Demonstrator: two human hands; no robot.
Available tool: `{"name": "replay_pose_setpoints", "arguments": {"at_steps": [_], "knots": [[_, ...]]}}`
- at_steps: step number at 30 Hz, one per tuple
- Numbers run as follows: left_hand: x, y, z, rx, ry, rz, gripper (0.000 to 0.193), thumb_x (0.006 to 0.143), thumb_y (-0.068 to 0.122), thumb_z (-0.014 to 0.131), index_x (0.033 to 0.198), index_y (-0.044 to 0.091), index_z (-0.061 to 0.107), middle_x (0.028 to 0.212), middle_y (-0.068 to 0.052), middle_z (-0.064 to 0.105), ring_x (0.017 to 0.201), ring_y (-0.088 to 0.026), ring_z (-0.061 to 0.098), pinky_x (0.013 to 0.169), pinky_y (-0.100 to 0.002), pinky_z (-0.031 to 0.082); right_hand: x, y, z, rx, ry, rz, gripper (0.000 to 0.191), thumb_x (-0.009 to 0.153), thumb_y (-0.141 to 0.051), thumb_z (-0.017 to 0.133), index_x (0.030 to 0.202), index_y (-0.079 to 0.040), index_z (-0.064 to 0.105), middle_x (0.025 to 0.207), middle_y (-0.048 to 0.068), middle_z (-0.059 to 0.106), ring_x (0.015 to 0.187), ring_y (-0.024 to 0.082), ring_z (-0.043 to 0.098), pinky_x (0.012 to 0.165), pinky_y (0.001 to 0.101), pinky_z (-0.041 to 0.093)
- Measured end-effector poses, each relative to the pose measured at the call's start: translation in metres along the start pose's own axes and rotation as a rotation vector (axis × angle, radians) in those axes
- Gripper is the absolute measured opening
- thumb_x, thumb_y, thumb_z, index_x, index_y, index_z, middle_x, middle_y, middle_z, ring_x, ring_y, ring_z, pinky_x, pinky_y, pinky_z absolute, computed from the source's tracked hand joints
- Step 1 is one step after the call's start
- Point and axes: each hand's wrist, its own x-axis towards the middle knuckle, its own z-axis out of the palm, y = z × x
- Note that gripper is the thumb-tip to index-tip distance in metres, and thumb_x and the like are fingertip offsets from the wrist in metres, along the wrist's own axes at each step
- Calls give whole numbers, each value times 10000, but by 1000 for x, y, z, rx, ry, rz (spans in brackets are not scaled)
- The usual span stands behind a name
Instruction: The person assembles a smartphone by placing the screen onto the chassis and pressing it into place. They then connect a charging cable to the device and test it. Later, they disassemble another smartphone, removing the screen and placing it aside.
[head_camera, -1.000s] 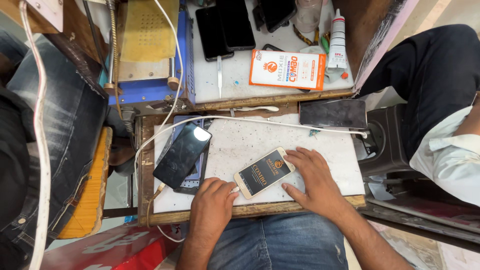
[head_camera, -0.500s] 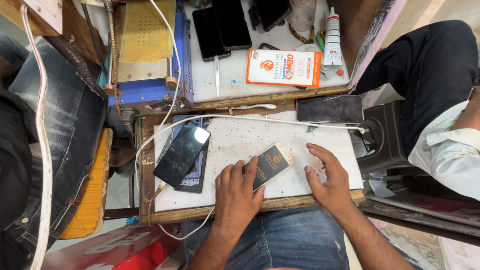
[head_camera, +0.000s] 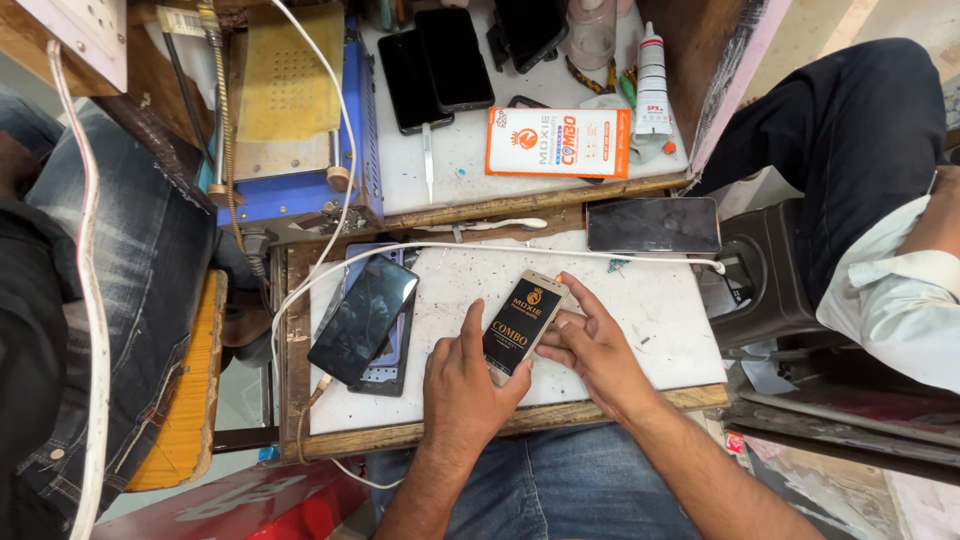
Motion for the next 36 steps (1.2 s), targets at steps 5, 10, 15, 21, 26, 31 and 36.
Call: {"name": "replay_pose_setpoints", "arguments": {"at_steps": [5, 10, 15, 21, 26, 31, 36], "knots": [[-6, -8, 5, -46, 49, 55, 1000, 709, 342, 899, 1497, 17, 375, 1066, -195, 693, 978, -350, 627, 888, -496, 500, 1, 1, -3, 3, 22, -10, 639, 998, -100, 555, 1590, -116, 315, 1227, 188, 698, 1094, 234, 702, 922, 358, 591], [-14, -15, 14, -20, 85, 93, 992, 691, 357, 917, 1468, 27, 398, 1095, -194, 668, 1026, -340, 625, 919, -499, 482, -2, 8, -6, -53, 34, -45, 635, 981, -68, 582, 1569, -99, 343, 1206, 196, 717, 1041, 226, 714, 895, 354, 607], [-19, -17, 18, -9, 129, 113, 970, 707, 358, 920, 1459, 35, 399, 1141, -192, 657, 1083, -341, 616, 943, -508, 476, 0, 12, -5, -64, 28, -74, 624, 989, -68, 574, 1567, -76, 338, 1198, 219, 718, 1046, 233, 725, 900, 364, 613], [-21, -10, 19, -11, 87, 76, 974, 713, 330, 905, 1462, 16, 367, 1202, -218, 615, 1156, -371, 568, 982, -556, 439, -2, 11, -6, -6, -6, -75, 625, 994, -56, 548, 1574, -80, 315, 1243, 204, 706, 1080, 236, 708, 921, 383, 600], [-21, -5, 16, -7, 63, 41, 980, 706, 311, 912, 1470, 56, 355, 1268, -222, 554, 1172, -389, 545, 987, -563, 433, -3, 9, -7, 42, -61, -94, 587, 1017, -48, 514, 1572, -78, 323, 1242, 220, 699, 1102, 258, 693, 953, 412, 575], [-18, 0, 16, 18, 72, 62, 992, 691, 293, 925, 1471, 90, 348, 1276, -220, 511, 1173, -388, 556, 967, -558, 445, -3, 7, -8, 88, -103, -99, 568, 1019, -25, 493, 1561, -75, 330, 1244, 226, 696, 1144, 264, 681, 994, 430, 562], [-16, 7, 16, 35, 132, 116, 949, 703, 267, 905, 1471, 82, 378, 1290, -214, 532, 1161, -382, 583, 951, -528, 479, -3, 5, -7, 100, -95, -88, 582, 1017, -41, 495, 1569, -67, 311, 1275, 229, 673, 1156, 262, 675, 1003, 437, 560]]}}
